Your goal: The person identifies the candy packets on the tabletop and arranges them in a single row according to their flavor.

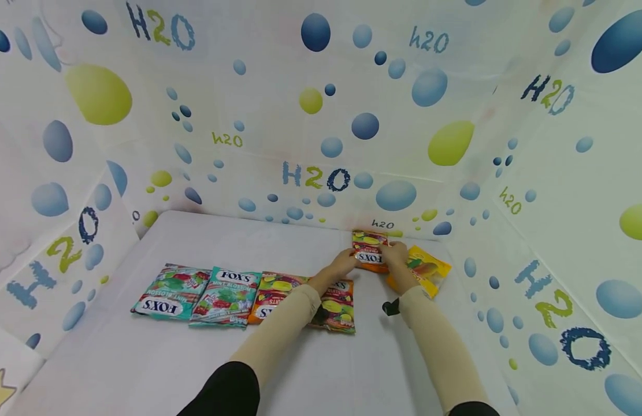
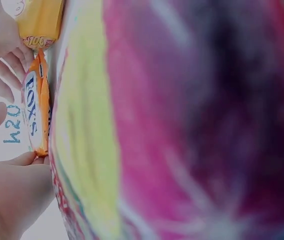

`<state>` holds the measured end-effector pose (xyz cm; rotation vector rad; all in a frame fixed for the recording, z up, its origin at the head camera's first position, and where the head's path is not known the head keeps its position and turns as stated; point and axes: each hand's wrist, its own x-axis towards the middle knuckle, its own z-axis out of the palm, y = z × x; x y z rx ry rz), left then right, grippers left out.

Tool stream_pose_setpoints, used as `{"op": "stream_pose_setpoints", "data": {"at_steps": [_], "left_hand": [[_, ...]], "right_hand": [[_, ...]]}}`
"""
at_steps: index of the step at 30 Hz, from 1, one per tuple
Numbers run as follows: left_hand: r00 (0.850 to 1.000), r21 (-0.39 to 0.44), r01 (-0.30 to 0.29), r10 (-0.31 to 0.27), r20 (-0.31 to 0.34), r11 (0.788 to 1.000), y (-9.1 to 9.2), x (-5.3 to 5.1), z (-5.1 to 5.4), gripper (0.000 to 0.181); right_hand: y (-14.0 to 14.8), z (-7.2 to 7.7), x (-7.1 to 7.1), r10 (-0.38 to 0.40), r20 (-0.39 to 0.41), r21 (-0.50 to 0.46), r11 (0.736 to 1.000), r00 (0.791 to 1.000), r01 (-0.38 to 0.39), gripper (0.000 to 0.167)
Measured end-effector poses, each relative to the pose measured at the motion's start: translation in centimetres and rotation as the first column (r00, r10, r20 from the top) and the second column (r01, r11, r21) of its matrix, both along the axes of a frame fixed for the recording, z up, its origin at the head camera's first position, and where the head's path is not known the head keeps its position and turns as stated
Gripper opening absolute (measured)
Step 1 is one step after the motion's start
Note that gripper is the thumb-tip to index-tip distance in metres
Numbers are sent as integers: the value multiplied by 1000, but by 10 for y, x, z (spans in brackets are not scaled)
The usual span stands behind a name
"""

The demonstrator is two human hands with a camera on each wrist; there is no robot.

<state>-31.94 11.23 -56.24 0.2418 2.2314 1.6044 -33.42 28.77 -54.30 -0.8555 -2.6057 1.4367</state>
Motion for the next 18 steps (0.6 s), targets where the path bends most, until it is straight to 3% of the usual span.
{"op": "stream_pose_setpoints", "data": {"at_steps": [4, 12, 18], "left_hand": [[999, 56, -16, 14, 34, 998, -1, -1, -4, 69], [999, 67, -41, 40, 13, 997, -5, 3, -5, 68], [998, 97, -65, 63, 25, 993, -11, -1, -9, 67]], "right_hand": [[3, 2, 1, -15, 0, -34, 999, 1000, 15, 52], [12, -2, -3, -45, -14, -82, 996, 999, 43, 43], [14, 0, -3, -51, -31, -142, 989, 998, 46, 42]]}}
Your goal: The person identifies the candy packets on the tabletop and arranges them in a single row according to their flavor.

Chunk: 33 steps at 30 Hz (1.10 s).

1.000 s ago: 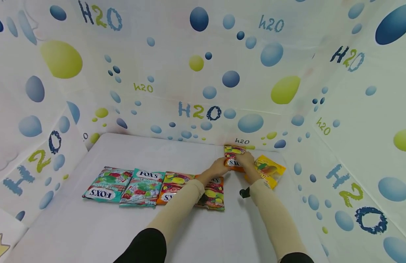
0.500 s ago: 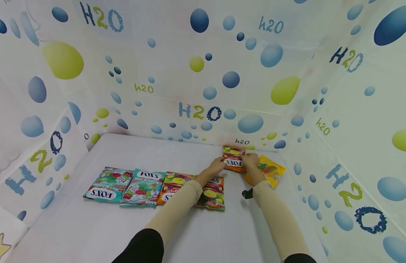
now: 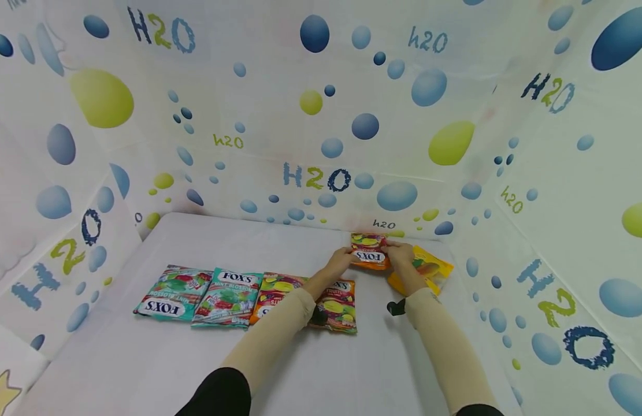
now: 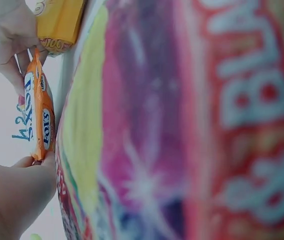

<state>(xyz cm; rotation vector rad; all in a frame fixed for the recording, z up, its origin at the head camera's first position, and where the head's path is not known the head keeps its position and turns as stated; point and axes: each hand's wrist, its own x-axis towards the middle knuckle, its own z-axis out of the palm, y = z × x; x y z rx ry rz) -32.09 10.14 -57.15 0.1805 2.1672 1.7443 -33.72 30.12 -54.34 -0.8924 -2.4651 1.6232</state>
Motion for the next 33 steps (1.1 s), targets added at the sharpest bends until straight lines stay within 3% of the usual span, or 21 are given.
{"op": "stream_pose_setpoints", "data": {"at_steps": [8, 16, 33], "left_hand": [[999, 100, -31, 33, -12, 995, 0, 8, 5, 67], [997, 189, -53, 63, -46, 981, 0, 24, 21, 66], [1000, 260, -24, 23, 6, 965, -13, 51, 43, 56]], "right_hand": [[1, 2, 2, -63, -57, -152, 987, 996, 54, 36], [4, 16, 14, -16, -99, -176, 984, 995, -2, 41], [4, 42, 53, -44, -134, -349, 937, 990, -6, 43]]}}
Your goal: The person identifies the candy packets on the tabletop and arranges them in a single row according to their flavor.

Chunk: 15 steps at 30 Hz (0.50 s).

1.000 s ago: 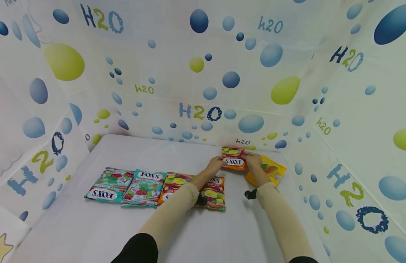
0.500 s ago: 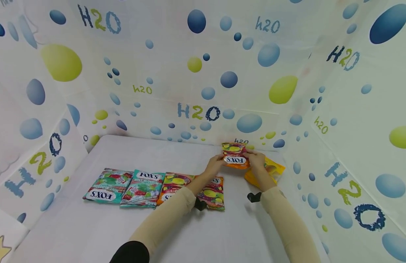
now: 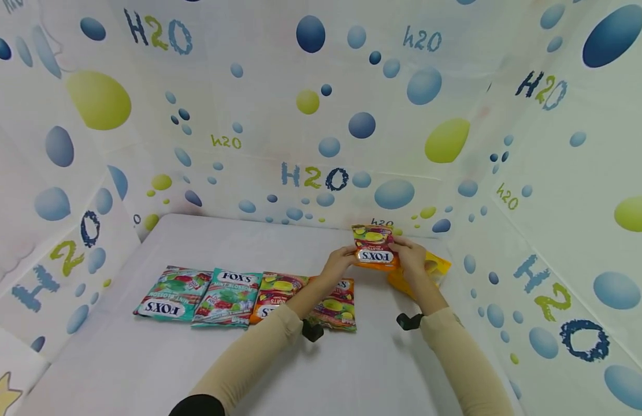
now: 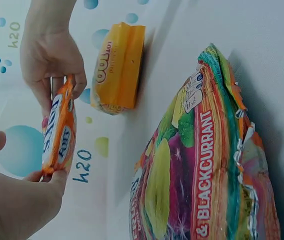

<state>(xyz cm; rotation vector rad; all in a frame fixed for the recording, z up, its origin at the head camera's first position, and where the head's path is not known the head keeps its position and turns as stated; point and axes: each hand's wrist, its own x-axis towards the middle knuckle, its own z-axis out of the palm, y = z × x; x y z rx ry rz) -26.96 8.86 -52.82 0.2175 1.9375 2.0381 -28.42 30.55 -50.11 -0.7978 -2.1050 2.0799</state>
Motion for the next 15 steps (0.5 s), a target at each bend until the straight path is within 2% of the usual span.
{"op": "stream_pose_setpoints", "data": {"at_steps": [7, 15], "left_hand": [[999, -32, 38, -39, -37, 999, -9, 15, 6, 50], [994, -31, 89, -91, -65, 996, -16, 38, 7, 47]], "right_hand": [[2, 7, 18, 29, 20, 32, 999, 999, -29, 43], [6, 4, 39, 79, 46, 76, 994, 996, -82, 44]]}}
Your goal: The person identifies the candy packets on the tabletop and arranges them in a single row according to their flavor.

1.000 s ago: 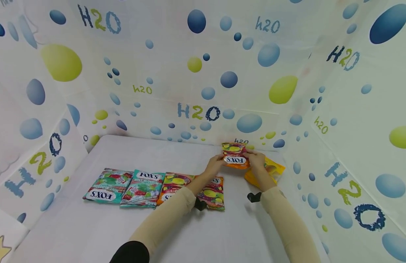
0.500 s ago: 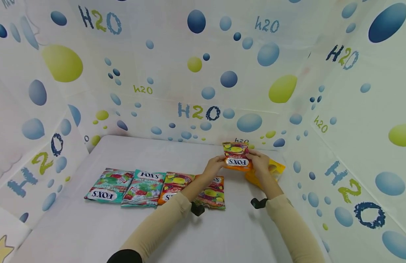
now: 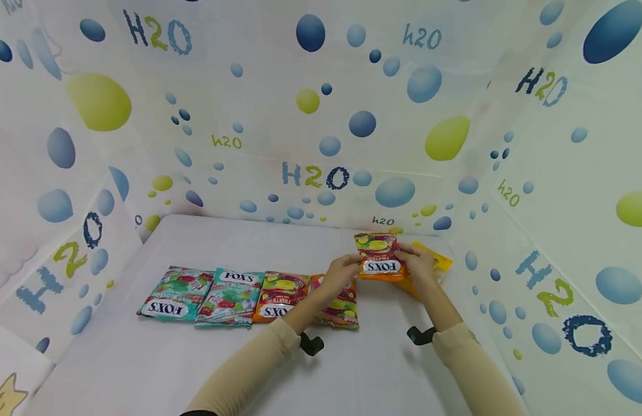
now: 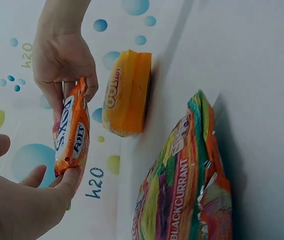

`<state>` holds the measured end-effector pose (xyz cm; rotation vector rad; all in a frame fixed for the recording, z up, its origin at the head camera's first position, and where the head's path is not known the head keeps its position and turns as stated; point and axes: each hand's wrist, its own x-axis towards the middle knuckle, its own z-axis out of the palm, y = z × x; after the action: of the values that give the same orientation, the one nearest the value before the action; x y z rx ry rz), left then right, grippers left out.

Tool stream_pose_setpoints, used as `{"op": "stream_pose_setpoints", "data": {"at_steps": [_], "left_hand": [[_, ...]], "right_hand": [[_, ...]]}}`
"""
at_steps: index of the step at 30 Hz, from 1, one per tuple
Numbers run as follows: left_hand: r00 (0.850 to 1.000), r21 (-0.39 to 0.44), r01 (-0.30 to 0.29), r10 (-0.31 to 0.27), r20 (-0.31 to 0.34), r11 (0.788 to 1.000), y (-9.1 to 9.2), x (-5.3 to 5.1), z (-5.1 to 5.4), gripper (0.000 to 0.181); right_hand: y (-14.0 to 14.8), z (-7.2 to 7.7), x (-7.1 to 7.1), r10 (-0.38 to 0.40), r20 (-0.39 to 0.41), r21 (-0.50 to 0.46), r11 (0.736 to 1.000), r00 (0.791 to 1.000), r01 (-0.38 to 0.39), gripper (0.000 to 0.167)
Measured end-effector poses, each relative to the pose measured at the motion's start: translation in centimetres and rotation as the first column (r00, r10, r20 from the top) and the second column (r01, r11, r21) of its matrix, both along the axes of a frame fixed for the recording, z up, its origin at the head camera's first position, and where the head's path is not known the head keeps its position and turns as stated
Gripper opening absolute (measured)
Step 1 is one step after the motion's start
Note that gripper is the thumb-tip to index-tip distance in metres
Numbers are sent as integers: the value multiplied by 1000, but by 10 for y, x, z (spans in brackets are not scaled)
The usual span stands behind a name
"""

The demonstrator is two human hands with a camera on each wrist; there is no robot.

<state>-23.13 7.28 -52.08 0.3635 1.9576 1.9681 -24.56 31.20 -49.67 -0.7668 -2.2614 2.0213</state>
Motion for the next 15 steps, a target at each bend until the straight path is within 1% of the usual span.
{"op": "stream_pose_setpoints", "data": {"at_steps": [5, 8, 12, 15], "left_hand": [[1000, 22, 12, -12, -23, 1000, 0, 13, -2, 44], [999, 4, 13, -13, -40, 1000, 2, 21, -2, 41], [999, -20, -4, 3, -48, 1000, 1, 29, -4, 38], [999, -14, -15, 14, -51, 1000, 0, 34, -6, 37]], "right_hand": [[4, -6, 13, 4, -2, -15, 1000, 1000, -4, 46], [6, -10, 19, 7, -6, -19, 1000, 1000, -7, 47], [7, -15, 25, 31, -19, 18, 999, 999, -30, 49], [6, -19, 30, 42, -23, 40, 998, 999, -41, 49]]}}
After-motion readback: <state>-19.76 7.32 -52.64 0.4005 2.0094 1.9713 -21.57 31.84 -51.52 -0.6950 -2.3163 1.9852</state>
